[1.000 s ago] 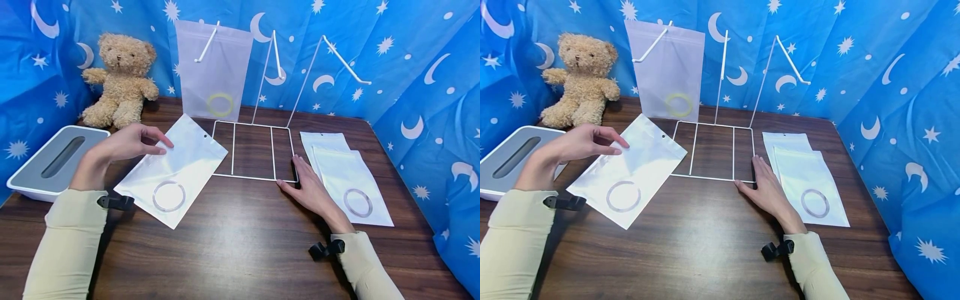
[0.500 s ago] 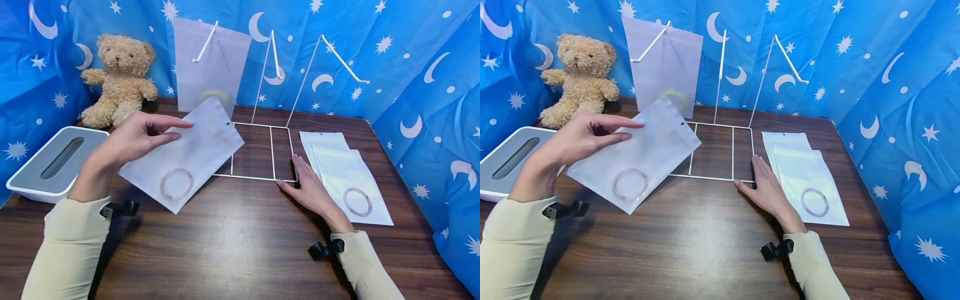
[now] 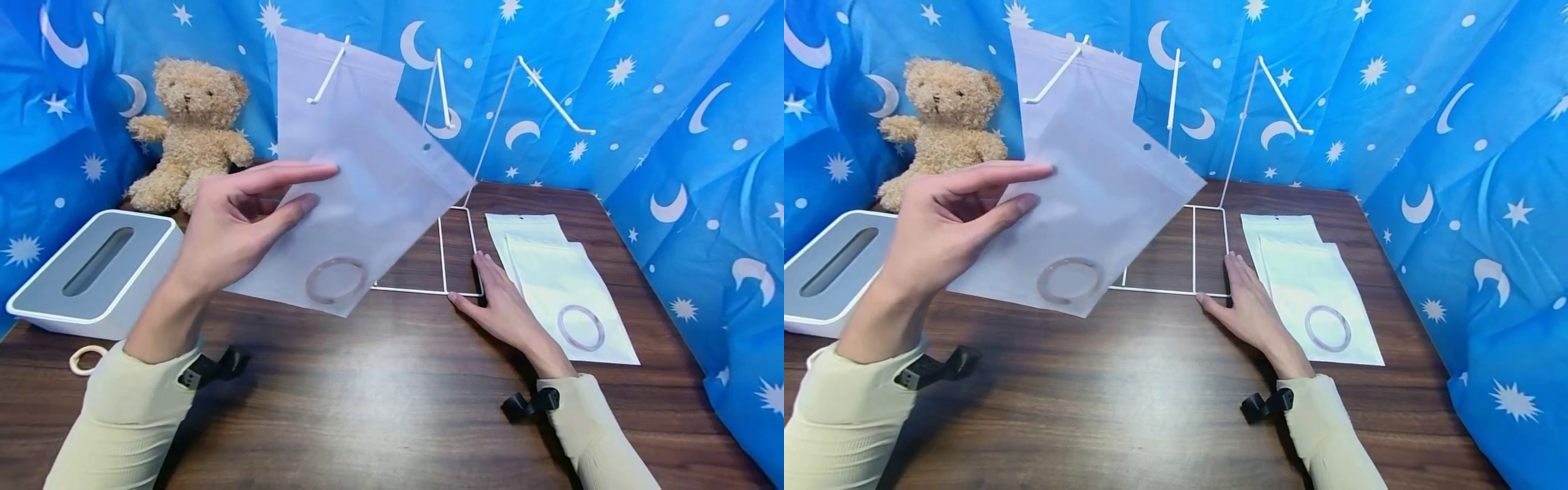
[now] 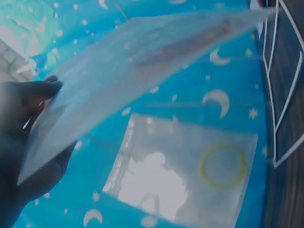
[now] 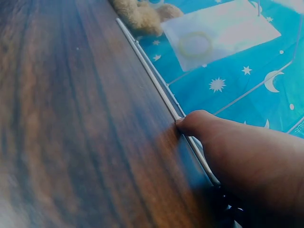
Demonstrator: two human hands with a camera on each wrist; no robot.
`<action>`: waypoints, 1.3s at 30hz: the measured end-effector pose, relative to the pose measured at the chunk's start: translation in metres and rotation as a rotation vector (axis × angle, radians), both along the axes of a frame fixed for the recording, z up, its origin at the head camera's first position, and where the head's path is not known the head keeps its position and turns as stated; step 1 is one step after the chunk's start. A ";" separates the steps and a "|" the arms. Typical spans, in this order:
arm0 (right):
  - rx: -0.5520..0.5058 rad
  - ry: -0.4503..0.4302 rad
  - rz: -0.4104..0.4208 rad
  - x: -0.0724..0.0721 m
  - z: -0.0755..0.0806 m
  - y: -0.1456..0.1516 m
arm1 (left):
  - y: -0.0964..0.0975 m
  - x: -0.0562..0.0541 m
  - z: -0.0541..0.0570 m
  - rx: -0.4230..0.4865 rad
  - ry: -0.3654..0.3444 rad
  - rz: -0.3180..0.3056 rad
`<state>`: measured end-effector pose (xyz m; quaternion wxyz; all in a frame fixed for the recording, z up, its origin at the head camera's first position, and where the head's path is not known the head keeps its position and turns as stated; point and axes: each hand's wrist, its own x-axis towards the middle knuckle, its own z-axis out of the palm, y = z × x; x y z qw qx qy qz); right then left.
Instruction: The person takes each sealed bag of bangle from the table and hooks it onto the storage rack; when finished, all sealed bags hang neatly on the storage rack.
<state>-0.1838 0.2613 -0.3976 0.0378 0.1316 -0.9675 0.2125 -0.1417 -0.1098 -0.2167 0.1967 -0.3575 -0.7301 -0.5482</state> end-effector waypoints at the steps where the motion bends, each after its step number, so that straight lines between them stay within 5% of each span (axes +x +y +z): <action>1: -0.001 -0.001 0.001 0.000 0.000 0.000 | 0.004 0.001 0.000 0.040 -0.013 -0.018; 8: -0.012 -0.008 0.004 0.002 0.000 -0.001 | 0.026 -0.003 -0.006 0.228 -0.092 -0.070; 19: 0.000 -0.003 0.010 0.000 0.002 -0.002 | 0.030 -0.015 -0.012 0.265 -0.051 -0.018; 28: 0.005 -0.007 0.005 0.000 0.002 0.000 | 0.040 -0.025 -0.017 0.338 -0.112 -0.019; 39: 0.012 -0.006 -0.002 0.000 0.001 0.002 | 0.076 -0.058 -0.026 0.361 -0.057 0.153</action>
